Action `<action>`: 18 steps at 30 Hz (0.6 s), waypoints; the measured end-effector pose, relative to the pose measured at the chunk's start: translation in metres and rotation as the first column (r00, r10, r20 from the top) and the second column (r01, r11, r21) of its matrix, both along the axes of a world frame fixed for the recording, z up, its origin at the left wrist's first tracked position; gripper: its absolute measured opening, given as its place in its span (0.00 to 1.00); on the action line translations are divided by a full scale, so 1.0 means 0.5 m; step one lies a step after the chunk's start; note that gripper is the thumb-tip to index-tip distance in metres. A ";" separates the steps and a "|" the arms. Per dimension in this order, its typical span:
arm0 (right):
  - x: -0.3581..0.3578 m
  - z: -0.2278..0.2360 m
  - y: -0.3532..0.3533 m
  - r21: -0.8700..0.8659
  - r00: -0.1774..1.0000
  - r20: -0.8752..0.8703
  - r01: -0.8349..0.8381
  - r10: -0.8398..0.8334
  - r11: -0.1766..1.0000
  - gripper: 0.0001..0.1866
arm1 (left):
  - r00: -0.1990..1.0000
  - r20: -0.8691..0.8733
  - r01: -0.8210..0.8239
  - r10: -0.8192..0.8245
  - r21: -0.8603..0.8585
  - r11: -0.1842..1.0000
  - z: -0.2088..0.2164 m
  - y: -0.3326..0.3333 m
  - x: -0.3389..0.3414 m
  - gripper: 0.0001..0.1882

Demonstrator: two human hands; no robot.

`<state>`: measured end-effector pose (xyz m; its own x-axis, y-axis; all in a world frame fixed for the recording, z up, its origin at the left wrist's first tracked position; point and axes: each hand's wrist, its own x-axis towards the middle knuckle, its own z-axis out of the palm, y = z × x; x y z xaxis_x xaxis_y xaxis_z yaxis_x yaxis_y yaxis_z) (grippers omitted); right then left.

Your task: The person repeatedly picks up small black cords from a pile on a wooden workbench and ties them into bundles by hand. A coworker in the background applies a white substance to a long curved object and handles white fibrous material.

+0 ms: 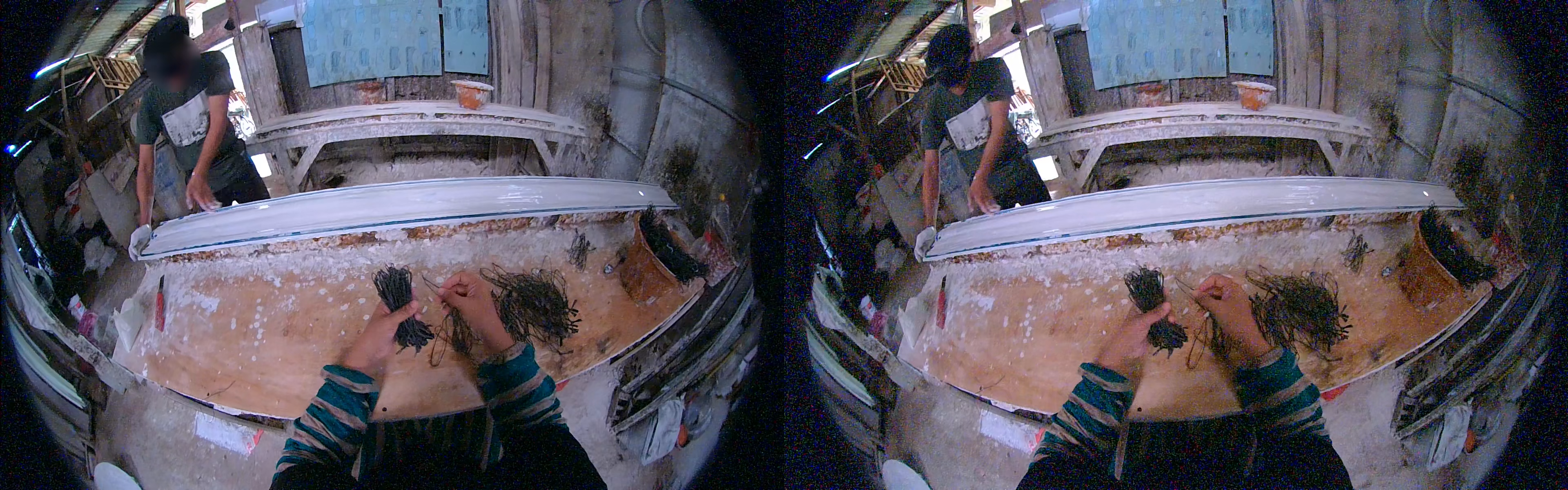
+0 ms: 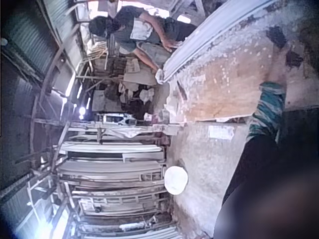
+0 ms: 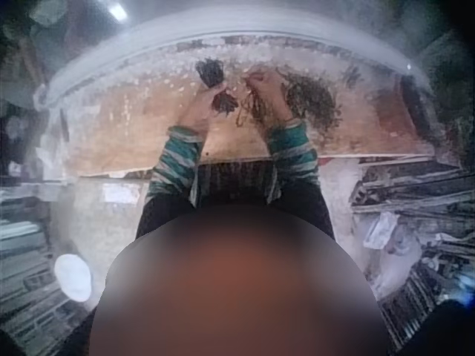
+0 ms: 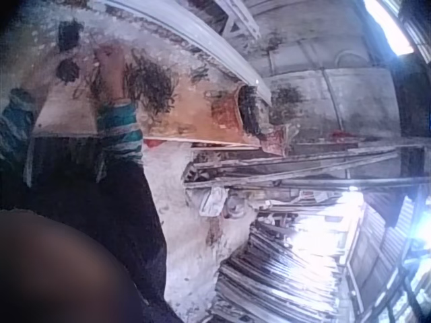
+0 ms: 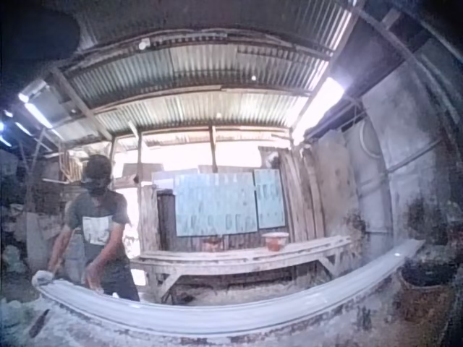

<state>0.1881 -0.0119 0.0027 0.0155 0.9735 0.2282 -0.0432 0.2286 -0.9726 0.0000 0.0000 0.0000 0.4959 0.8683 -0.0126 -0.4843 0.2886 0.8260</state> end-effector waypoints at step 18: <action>-0.052 -0.011 -0.028 0.078 0.977 0.211 0.013 -0.029 0.997 0.03 | 0.996 -0.082 0.052 -0.038 0.166 0.985 -0.024 -0.012 0.022 0.16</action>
